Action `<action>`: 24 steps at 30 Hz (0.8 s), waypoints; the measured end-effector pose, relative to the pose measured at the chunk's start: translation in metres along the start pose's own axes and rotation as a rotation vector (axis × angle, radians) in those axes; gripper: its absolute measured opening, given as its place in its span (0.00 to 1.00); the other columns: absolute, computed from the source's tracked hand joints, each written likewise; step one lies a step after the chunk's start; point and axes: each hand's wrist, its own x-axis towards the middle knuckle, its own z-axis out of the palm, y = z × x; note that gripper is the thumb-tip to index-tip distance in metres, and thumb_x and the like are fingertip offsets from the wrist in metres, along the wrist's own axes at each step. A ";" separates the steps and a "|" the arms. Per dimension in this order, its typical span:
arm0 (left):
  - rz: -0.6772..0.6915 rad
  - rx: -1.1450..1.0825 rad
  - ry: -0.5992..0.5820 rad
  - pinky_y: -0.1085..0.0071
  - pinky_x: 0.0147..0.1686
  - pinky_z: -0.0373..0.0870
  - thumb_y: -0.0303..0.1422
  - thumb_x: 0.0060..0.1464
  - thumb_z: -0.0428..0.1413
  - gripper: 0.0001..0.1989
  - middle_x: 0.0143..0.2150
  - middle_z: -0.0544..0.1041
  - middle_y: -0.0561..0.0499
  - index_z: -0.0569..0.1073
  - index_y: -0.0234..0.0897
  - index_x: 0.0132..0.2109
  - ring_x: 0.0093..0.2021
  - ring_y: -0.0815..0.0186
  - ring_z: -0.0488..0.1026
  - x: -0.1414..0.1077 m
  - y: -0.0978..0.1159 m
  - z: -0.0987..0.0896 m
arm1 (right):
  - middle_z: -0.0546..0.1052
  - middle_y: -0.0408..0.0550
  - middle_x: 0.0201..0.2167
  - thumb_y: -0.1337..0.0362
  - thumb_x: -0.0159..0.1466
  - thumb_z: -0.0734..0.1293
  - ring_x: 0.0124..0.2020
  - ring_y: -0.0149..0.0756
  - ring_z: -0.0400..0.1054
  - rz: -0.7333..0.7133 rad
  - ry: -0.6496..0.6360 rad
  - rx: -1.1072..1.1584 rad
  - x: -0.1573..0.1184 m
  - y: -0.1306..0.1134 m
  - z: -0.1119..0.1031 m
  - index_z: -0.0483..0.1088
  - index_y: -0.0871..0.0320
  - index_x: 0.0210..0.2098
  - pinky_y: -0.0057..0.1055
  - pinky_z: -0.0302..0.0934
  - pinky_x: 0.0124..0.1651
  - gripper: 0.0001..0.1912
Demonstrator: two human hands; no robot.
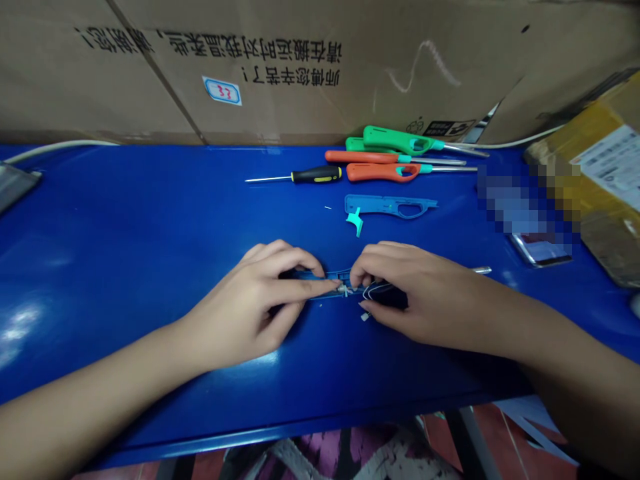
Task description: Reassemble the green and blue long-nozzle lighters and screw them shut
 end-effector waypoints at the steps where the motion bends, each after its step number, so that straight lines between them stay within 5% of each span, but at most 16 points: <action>1: 0.021 0.054 -0.026 0.59 0.48 0.67 0.22 0.64 0.49 0.21 0.51 0.77 0.47 0.77 0.47 0.57 0.48 0.60 0.72 -0.001 -0.001 0.000 | 0.74 0.43 0.41 0.69 0.65 0.66 0.45 0.37 0.67 0.006 0.006 0.000 0.000 0.000 0.000 0.69 0.53 0.42 0.37 0.58 0.49 0.07; 9: 0.047 0.143 -0.055 0.59 0.47 0.66 0.25 0.65 0.52 0.20 0.51 0.76 0.47 0.74 0.45 0.60 0.49 0.58 0.70 -0.004 0.000 0.001 | 0.73 0.45 0.39 0.68 0.67 0.64 0.44 0.38 0.66 -0.016 0.096 -0.035 0.003 -0.004 0.008 0.72 0.56 0.39 0.37 0.59 0.49 0.04; 24: 0.020 0.121 -0.051 0.59 0.48 0.67 0.27 0.66 0.52 0.18 0.51 0.76 0.47 0.76 0.46 0.59 0.49 0.58 0.70 -0.004 0.001 0.002 | 0.70 0.49 0.34 0.75 0.65 0.65 0.36 0.43 0.58 -0.136 0.169 -0.529 -0.006 -0.021 0.019 0.71 0.59 0.35 0.40 0.48 0.39 0.06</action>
